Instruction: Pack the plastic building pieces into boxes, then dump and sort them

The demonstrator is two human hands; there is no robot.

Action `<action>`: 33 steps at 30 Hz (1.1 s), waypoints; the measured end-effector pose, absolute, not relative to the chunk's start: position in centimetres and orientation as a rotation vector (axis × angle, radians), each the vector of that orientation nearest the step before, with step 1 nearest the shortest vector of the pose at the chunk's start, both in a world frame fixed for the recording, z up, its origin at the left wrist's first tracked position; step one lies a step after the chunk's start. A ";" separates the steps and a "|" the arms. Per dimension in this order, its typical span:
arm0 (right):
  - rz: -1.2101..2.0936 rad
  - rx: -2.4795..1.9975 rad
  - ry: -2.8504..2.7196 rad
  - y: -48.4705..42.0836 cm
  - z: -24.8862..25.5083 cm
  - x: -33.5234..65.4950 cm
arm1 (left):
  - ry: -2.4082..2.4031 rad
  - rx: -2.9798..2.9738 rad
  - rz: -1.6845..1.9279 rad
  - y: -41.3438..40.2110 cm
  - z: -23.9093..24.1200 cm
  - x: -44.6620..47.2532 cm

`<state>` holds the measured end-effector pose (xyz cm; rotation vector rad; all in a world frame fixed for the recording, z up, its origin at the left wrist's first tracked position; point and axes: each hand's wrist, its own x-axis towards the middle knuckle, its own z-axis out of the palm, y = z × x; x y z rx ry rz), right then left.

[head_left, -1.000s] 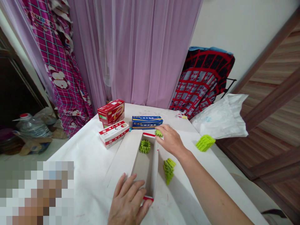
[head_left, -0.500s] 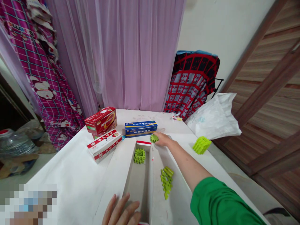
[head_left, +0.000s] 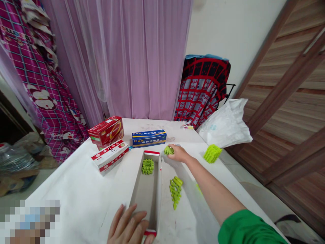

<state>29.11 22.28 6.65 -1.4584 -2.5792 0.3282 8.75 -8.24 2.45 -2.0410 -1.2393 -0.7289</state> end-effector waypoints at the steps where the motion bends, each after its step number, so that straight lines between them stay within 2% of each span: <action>1: 0.346 -1.438 -2.565 21.3 7.5 29.3 | -1.254 -2.042 -0.750 -8.3 2.7 8.9; 6: 0.499 -1.157 -2.567 15.2 12.4 28.2 | -1.346 -2.020 -0.912 -8.3 3.6 10.7; 9: 0.390 -1.010 -2.740 11.8 13.8 26.0 | -1.419 -1.940 -1.038 -8.2 3.6 11.7; 13: 0.198 -0.934 -2.961 9.7 13.0 23.5 | -1.434 -1.952 -1.032 -8.2 3.9 12.0; 22: 0.093 -0.952 -2.928 9.6 11.4 22.8 | -1.443 -2.001 -0.991 -8.6 5.3 11.6; 28: 0.099 -1.262 -2.678 11.5 13.3 27.3 | -1.464 -2.015 -1.002 -8.6 5.1 11.7; 33: 0.223 -1.337 -2.862 12.2 12.2 31.9 | -1.445 -2.029 -1.001 -8.5 4.9 11.5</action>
